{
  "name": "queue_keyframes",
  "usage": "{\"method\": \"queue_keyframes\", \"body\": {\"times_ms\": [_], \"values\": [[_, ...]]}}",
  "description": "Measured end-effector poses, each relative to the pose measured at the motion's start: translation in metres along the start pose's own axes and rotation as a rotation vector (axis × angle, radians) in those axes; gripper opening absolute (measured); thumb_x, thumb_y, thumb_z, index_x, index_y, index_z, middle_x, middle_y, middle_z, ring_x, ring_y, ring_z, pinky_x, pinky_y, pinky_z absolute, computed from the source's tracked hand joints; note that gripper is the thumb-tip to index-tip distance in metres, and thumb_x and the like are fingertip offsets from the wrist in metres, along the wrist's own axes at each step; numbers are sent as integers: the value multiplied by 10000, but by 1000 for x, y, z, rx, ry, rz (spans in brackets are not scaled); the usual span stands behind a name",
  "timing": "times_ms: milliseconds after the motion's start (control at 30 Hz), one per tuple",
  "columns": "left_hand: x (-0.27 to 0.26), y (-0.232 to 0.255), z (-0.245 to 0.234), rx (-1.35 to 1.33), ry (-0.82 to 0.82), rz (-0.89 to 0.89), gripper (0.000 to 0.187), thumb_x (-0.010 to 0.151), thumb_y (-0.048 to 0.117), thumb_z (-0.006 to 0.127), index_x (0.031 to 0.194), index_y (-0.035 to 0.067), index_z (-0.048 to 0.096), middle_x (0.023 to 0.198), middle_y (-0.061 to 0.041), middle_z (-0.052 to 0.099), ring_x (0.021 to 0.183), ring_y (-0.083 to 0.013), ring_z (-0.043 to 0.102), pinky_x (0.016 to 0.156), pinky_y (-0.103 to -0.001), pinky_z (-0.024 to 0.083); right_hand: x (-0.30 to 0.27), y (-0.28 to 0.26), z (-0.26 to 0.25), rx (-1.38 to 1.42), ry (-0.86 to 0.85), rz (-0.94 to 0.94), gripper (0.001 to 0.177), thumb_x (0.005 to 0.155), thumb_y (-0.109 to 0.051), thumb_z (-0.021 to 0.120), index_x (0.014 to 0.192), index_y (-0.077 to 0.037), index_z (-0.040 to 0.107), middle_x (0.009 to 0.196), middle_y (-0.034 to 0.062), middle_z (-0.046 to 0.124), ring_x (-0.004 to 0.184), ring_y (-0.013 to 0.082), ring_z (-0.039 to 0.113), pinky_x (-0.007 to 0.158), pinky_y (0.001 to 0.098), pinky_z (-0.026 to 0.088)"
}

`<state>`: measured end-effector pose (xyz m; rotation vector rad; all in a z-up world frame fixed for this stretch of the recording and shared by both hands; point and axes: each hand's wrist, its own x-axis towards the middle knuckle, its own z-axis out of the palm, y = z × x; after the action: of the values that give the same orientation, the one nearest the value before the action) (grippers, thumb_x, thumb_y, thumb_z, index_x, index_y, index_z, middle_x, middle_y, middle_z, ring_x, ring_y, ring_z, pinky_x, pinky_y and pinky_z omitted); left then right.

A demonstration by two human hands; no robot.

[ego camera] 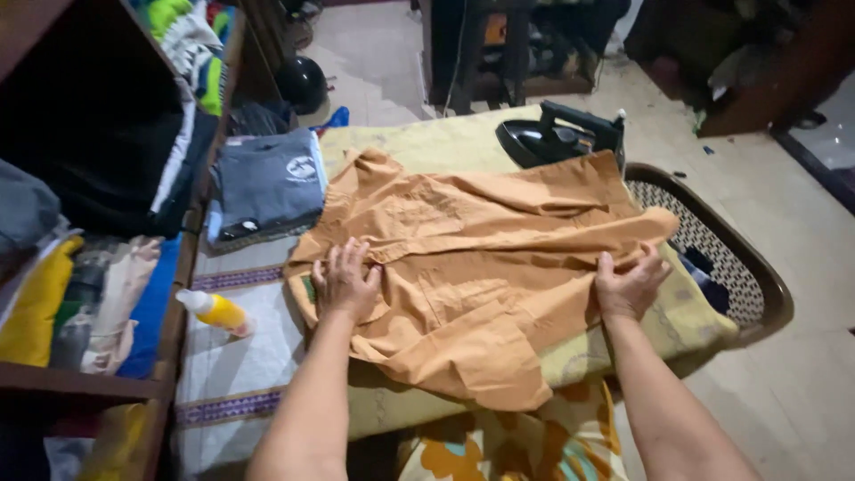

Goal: Ironing a tan short-sleeved shirt on a low ironing board.

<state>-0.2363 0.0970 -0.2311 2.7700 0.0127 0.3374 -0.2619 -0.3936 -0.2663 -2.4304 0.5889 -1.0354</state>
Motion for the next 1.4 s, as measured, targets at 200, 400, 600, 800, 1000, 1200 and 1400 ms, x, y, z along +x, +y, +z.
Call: {"method": "queue_keyframes", "body": {"times_ms": [200,400,600,800,1000,1200,1400], "values": [[-1,3,1,14,28,9,587,890,442,656,1435,250,558,1568,-29,451,1478,-261,341,1196,-599,149,-2,-9,-14,160,38,51,707,844,-263,861,1395,-71,463,1250,181,476,1130,355,537,958,489,511],[-3,0,3,38,36,12,584,883,423,663,1432,249,563,1566,-22,464,1478,-260,355,1195,-591,163,-5,-2,-7,166,31,43,686,851,-220,846,1401,-73,464,1281,181,470,1140,338,556,975,480,520],[1,1,1,43,45,22,582,880,421,676,1429,257,567,1560,-20,472,1473,-261,361,1189,-591,178,-2,-5,-9,193,23,11,640,877,-197,823,1386,-31,474,1222,176,513,1171,361,517,1006,485,491],[1,-3,4,52,23,24,589,871,399,680,1434,267,566,1563,-17,475,1471,-248,372,1198,-589,176,-6,1,-5,325,70,68,500,931,-128,692,1382,-29,500,1235,161,481,1148,329,506,1048,464,466],[-1,0,1,43,5,13,581,894,399,665,1449,269,554,1576,-19,452,1482,-256,347,1212,-565,148,-5,-6,-18,375,77,146,570,785,-1,525,1353,-36,497,1194,169,431,1077,328,482,1018,454,468],[1,-3,4,52,-9,-1,576,902,412,657,1453,281,552,1586,-5,442,1488,-244,345,1220,-552,138,-2,-18,-26,267,60,83,561,798,-39,633,1335,-53,473,1171,167,442,1072,346,508,920,468,508],[-1,-3,5,46,19,11,571,902,414,656,1447,273,563,1580,-8,459,1484,-249,355,1217,-556,148,-5,-7,-17,296,65,41,535,849,0,613,1366,-62,489,1202,163,467,1083,334,549,965,463,509]]}}
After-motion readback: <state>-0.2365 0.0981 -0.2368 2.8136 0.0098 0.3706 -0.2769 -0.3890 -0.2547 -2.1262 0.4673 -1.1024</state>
